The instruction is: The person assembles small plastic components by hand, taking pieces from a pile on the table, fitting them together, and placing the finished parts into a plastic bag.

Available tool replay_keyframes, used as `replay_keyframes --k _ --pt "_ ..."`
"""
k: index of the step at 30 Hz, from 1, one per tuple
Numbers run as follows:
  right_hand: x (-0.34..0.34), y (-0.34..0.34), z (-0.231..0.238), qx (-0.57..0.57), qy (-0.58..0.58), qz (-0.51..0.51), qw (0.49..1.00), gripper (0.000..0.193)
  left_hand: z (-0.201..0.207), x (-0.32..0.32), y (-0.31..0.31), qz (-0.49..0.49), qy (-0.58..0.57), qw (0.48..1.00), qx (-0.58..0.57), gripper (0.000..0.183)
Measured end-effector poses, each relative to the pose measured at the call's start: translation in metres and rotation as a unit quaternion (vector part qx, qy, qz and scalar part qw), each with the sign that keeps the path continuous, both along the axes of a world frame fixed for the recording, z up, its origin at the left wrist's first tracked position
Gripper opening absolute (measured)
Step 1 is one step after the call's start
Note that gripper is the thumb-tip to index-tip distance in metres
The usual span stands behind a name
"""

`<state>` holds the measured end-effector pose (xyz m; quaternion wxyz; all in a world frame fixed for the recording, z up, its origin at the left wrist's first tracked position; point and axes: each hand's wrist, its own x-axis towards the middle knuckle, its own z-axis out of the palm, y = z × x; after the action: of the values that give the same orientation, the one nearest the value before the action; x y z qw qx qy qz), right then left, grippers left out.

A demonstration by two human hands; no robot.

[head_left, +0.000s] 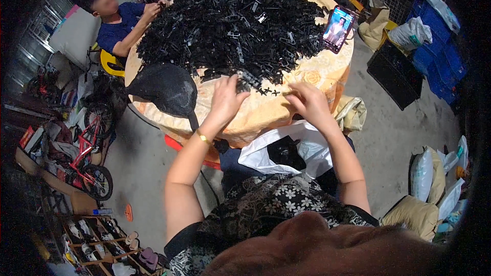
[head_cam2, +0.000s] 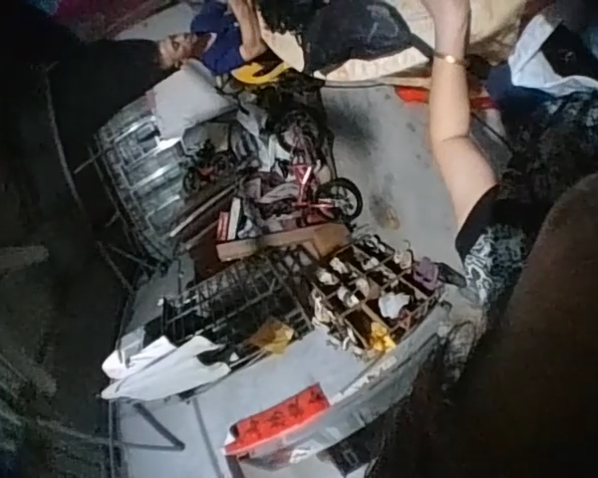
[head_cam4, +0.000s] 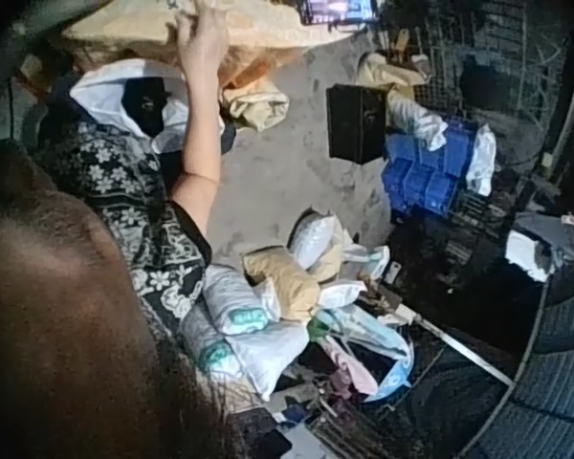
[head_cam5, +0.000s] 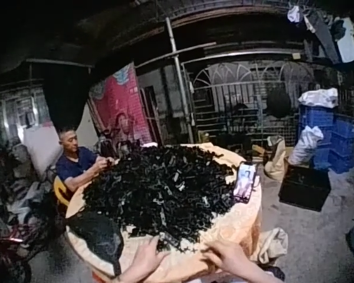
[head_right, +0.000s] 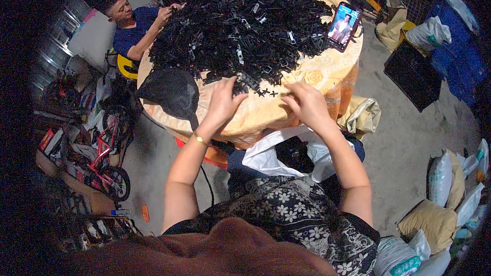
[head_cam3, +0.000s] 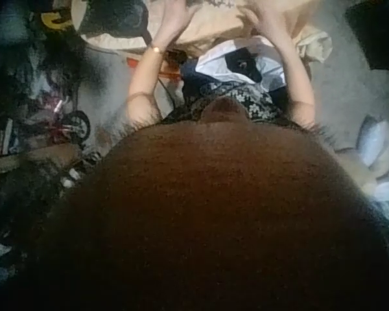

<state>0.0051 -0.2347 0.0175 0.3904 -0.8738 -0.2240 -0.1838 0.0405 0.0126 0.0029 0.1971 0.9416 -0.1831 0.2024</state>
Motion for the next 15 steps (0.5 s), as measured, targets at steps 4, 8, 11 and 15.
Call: replay_keyframes --k 4,8,11,15 --pt "0.039 0.023 -0.01 -0.021 -0.136 -0.1 0.985 0.032 0.009 0.006 -0.023 0.002 0.041 0.999 0.008 0.049" --pt "0.054 0.025 -0.023 -0.043 -0.089 -0.088 0.991 0.031 0.011 0.011 -0.015 0.035 0.091 0.995 0.033 0.045" --pt "0.053 0.026 -0.029 0.07 -0.095 -0.071 0.99 0.029 0.009 0.015 0.0 0.028 0.098 0.994 0.043 0.047" --pt "0.051 0.02 -0.031 0.196 -0.014 -0.109 0.974 0.03 0.019 0.02 0.014 -0.027 0.152 0.988 0.025 0.047"
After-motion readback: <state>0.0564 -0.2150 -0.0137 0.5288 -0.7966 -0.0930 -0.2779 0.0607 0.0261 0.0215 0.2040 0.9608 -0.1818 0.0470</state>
